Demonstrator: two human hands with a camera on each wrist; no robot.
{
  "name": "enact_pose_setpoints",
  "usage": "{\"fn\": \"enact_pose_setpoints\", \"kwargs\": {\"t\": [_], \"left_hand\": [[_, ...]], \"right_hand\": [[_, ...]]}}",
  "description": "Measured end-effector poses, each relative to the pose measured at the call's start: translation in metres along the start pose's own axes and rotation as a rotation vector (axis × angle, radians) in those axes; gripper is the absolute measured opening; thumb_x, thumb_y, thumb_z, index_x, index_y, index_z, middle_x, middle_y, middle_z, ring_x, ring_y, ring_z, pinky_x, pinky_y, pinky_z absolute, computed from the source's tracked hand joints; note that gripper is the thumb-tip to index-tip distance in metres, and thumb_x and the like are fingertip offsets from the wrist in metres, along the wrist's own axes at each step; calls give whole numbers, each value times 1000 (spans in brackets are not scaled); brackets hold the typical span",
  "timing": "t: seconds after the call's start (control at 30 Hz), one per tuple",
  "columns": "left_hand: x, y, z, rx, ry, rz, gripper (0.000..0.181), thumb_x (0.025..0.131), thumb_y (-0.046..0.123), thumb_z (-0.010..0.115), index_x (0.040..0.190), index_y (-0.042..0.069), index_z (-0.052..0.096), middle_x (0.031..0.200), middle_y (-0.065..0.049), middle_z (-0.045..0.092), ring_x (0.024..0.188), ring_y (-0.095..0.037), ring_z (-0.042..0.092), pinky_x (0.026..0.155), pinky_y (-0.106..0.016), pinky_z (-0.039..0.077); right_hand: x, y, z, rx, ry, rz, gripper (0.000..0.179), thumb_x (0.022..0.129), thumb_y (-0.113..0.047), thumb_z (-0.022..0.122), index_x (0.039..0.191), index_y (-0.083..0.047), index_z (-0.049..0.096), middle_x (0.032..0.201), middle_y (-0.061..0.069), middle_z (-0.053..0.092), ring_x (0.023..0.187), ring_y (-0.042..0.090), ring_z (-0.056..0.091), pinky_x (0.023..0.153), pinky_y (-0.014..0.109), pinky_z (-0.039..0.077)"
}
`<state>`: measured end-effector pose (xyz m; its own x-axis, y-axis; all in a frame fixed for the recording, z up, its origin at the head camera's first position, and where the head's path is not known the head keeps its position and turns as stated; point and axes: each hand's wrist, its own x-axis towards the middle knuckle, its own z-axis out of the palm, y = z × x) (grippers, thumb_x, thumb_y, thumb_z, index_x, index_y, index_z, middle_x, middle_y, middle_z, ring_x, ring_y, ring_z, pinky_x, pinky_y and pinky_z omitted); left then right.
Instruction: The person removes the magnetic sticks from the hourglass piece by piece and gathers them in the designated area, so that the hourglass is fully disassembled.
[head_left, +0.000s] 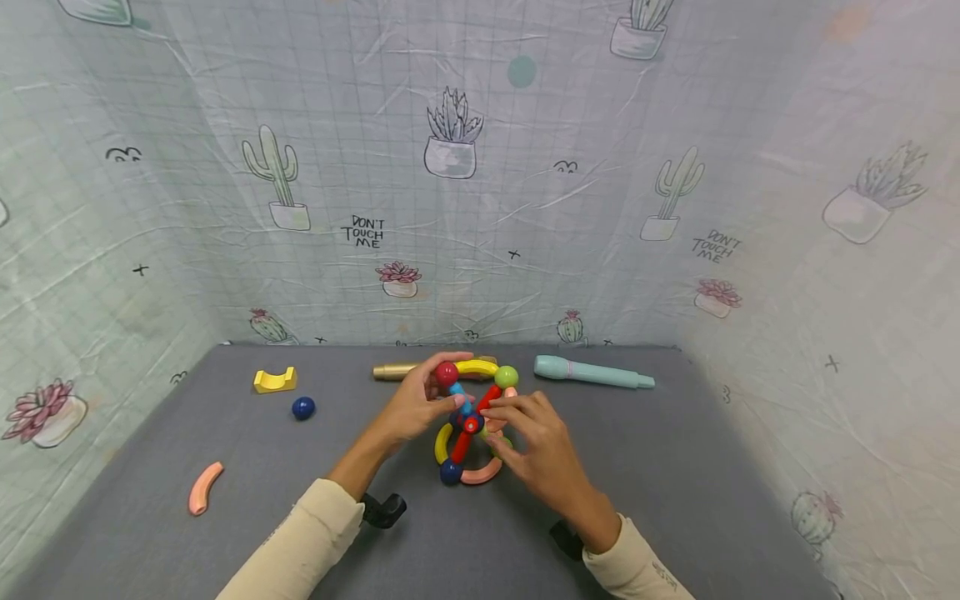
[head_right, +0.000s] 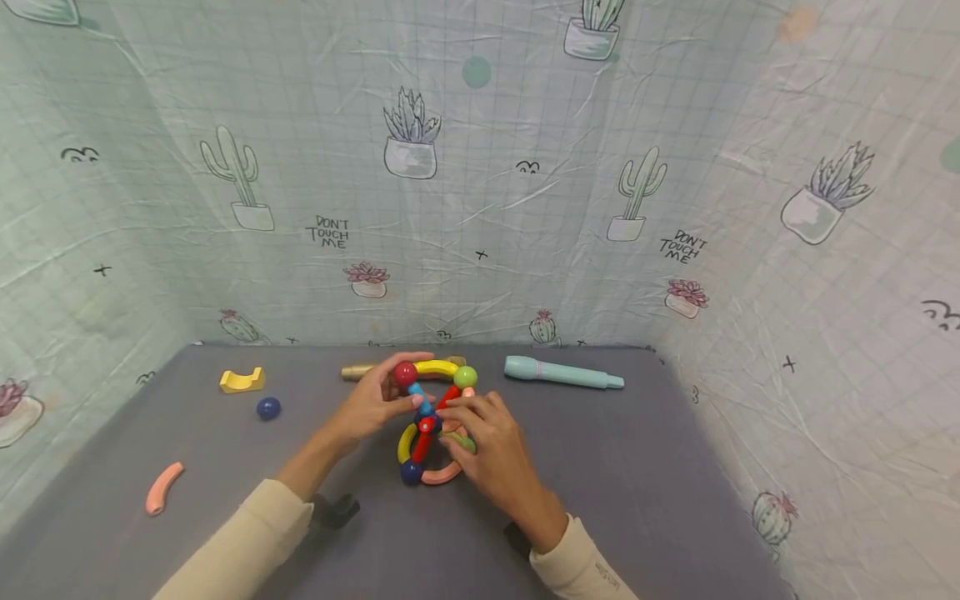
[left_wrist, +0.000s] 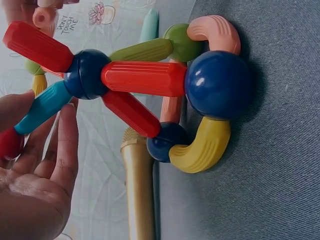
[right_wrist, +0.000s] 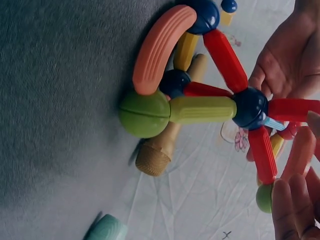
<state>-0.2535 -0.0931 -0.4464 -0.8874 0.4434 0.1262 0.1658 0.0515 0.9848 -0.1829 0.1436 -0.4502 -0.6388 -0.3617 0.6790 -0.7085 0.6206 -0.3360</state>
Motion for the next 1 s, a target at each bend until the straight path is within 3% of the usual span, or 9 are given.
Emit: {"fn": "enact_pose_setpoints", "kwargs": {"t": [0.2, 0.33, 0.43, 0.63, 0.87, 1.0], "left_hand": [[-2, 1, 2, 16, 14, 0, 63, 100, 0, 70, 157, 20, 50, 125, -18, 62, 101, -29, 72, 96, -51, 62], [-4, 1, 2, 8, 13, 10, 63, 100, -1, 69, 157, 20, 50, 122, -17, 63, 101, -32, 72, 92, -45, 64], [-5, 2, 3, 2, 9, 20, 64, 100, -2, 69, 157, 18, 49, 121, -22, 63, 104, -34, 74, 89, -40, 64], [-6, 4, 4, -3, 13, 33, 66, 99, -4, 69, 157, 18, 49, 122, -32, 60, 105, -39, 74, 87, -35, 64], [-6, 2, 4, 2, 18, 36, 65, 99, -4, 69, 157, 19, 49, 121, -19, 63, 108, -38, 74, 90, -40, 64], [-7, 0, 5, 18, 31, 28, 66, 99, -3, 70, 157, 20, 50, 121, -17, 63, 106, -34, 74, 90, -41, 64]], "right_hand": [[0, -6, 7, 9, 3, -10, 46, 79, -18, 96, 121, -17, 78, 117, -5, 76, 93, 11, 55, 75, 26, 52], [2, -10, 12, 37, -18, -12, 39, 83, -20, 93, 119, -18, 78, 114, -5, 78, 98, 11, 62, 89, 33, 58], [3, -13, 15, 71, -31, -7, 32, 87, -18, 89, 117, -17, 79, 112, -5, 77, 103, 10, 67, 101, 42, 58], [4, -17, 19, 86, -19, -2, 26, 89, -17, 86, 114, -16, 78, 107, -4, 74, 99, 9, 69, 85, 32, 61], [3, -19, 22, 68, 1, 11, 25, 90, -17, 86, 113, -13, 78, 104, -3, 76, 96, 10, 72, 86, 33, 61], [3, -21, 25, 79, 17, 14, 28, 87, -15, 87, 113, -11, 78, 102, -1, 79, 92, 12, 74, 83, 30, 62]]}}
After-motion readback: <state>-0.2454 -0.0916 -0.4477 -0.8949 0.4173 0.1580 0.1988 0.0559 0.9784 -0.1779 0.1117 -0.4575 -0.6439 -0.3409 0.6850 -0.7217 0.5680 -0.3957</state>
